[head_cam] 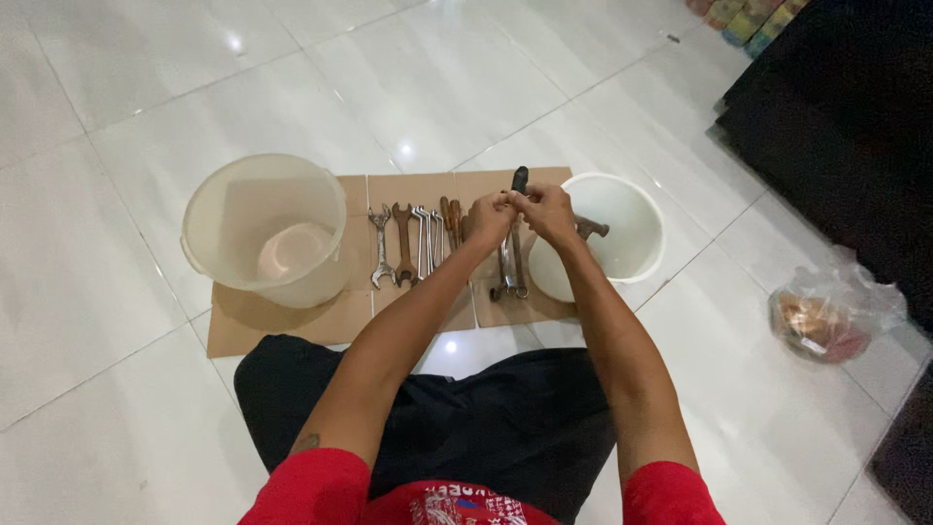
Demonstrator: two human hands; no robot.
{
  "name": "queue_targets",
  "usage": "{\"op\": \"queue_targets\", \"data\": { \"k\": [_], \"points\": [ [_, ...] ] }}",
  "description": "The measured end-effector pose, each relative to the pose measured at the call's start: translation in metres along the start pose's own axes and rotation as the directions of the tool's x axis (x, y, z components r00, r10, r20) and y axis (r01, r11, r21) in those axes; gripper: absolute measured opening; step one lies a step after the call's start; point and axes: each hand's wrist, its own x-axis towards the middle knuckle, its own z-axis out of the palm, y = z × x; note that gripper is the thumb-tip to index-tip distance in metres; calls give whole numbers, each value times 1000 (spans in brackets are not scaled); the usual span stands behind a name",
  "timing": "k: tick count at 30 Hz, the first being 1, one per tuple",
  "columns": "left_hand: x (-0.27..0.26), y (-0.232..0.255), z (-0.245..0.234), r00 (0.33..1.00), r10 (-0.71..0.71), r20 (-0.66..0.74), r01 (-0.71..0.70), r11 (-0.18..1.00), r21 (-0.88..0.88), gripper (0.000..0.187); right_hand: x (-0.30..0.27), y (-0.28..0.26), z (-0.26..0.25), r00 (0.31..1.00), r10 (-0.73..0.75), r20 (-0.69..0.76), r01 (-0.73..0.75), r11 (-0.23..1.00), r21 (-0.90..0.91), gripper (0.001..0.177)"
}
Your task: The person sits on the floor and removes various tools from a white bucket, placing them in a row on a cardboard sheet. They then wipe a wrench with a cloth and continue arranging the tools neatly.
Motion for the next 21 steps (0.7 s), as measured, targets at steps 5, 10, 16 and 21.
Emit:
{"op": "queue_targets", "data": {
  "k": [5, 10, 16, 21],
  "points": [
    [7, -39, 0, 1000, 9, -15, -10, 1000, -26, 23, 5, 28, 35, 1000, 7, -12, -7, 1000, 14, 36],
    [16, -79, 7, 992, -120, 47, 121, 993, -15, 20, 14, 62, 58, 1000, 15, 27, -15, 1000, -1, 35],
    [33, -138, 20, 992, -122, -18, 122, 991, 47, 20, 29, 106, 87, 999, -2, 34, 7, 991, -133, 37],
    [45, -173, 25, 945, -309, 109, 325, 922, -209, 26, 39, 140, 109, 998, 32, 50, -22, 984, -175, 37]
  ]
}}
